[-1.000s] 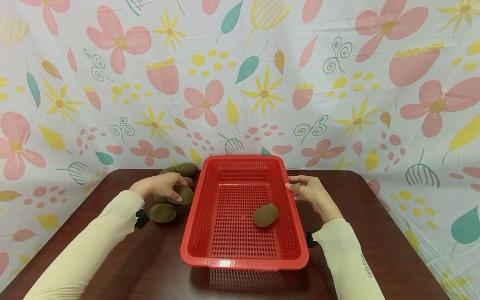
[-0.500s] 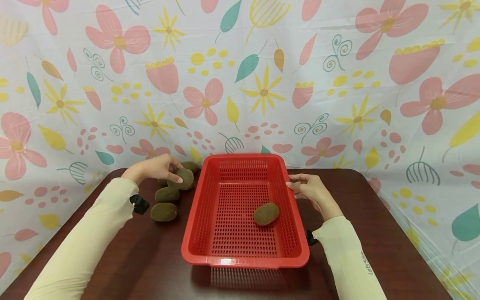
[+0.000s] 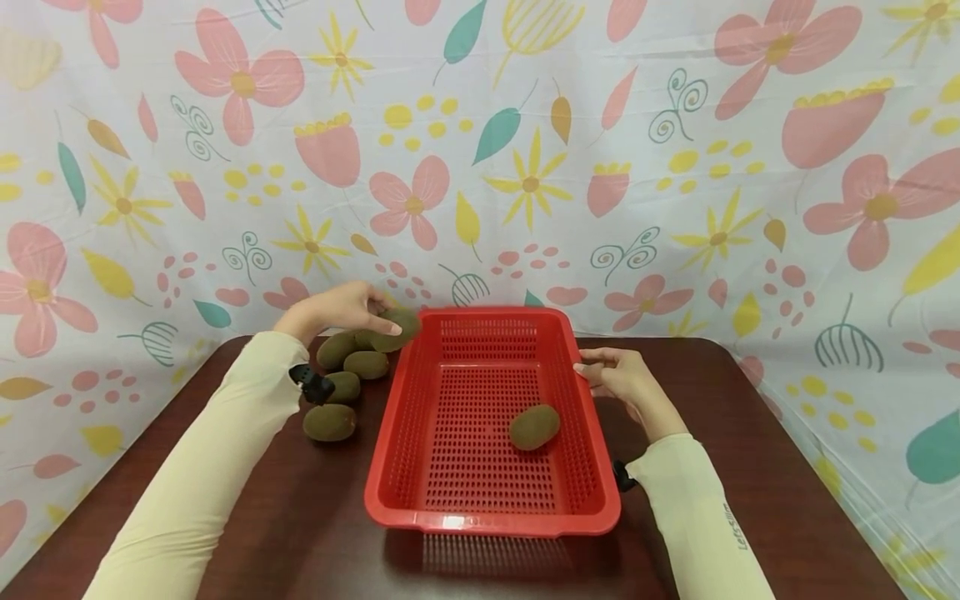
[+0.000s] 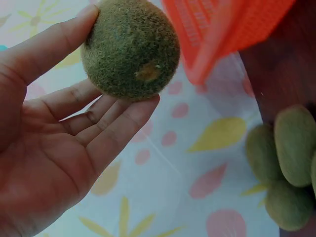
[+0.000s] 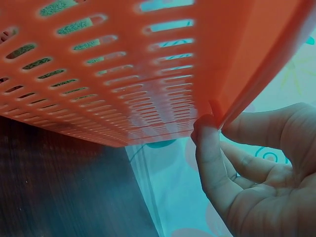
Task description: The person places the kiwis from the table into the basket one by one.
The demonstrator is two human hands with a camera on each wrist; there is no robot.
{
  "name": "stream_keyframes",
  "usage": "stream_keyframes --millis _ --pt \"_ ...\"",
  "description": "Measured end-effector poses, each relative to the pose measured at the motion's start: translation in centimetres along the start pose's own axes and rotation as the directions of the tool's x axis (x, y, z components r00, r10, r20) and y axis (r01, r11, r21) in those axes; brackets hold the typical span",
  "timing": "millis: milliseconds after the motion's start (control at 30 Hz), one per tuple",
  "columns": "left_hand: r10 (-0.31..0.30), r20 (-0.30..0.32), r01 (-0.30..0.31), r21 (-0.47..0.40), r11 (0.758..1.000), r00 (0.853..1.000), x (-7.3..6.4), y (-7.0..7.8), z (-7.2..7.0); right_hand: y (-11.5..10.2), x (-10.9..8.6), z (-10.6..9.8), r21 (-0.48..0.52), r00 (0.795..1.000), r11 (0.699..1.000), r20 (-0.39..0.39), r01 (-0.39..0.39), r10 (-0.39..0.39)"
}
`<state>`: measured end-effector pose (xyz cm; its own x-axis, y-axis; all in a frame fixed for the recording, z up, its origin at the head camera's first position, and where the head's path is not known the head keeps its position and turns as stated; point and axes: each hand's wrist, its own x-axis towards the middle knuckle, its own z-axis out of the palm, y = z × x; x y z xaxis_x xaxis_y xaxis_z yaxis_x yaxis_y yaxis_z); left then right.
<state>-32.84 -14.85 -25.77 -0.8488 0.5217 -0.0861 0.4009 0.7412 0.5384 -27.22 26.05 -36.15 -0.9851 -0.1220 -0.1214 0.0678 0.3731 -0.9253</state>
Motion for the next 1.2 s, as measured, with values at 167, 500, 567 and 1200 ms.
stream_keyframes --millis 167,500,567,1200 --pt "0.015 -0.013 -0.015 0.012 1.0 1.0 1.4 1.9 0.2 0.1 0.0 0.0 -0.014 1.0 1.0 -0.006 0.005 -0.005" --pt "0.039 0.016 -0.039 -0.014 0.999 0.999 4.8 5.0 1.9 0.1 -0.1 0.0 -0.008 1.0 1.0 0.001 0.009 -0.009" --pt "0.033 0.008 -0.033 -0.021 0.999 0.999 5.4 5.6 2.3 0.1 -0.1 0.0 -0.004 1.0 1.0 0.003 0.011 -0.011" --pt "0.069 0.048 -0.069 -0.001 0.998 0.996 10.0 8.6 10.0 0.1 0.0 0.0 0.004 1.0 1.0 0.005 0.01 -0.01"
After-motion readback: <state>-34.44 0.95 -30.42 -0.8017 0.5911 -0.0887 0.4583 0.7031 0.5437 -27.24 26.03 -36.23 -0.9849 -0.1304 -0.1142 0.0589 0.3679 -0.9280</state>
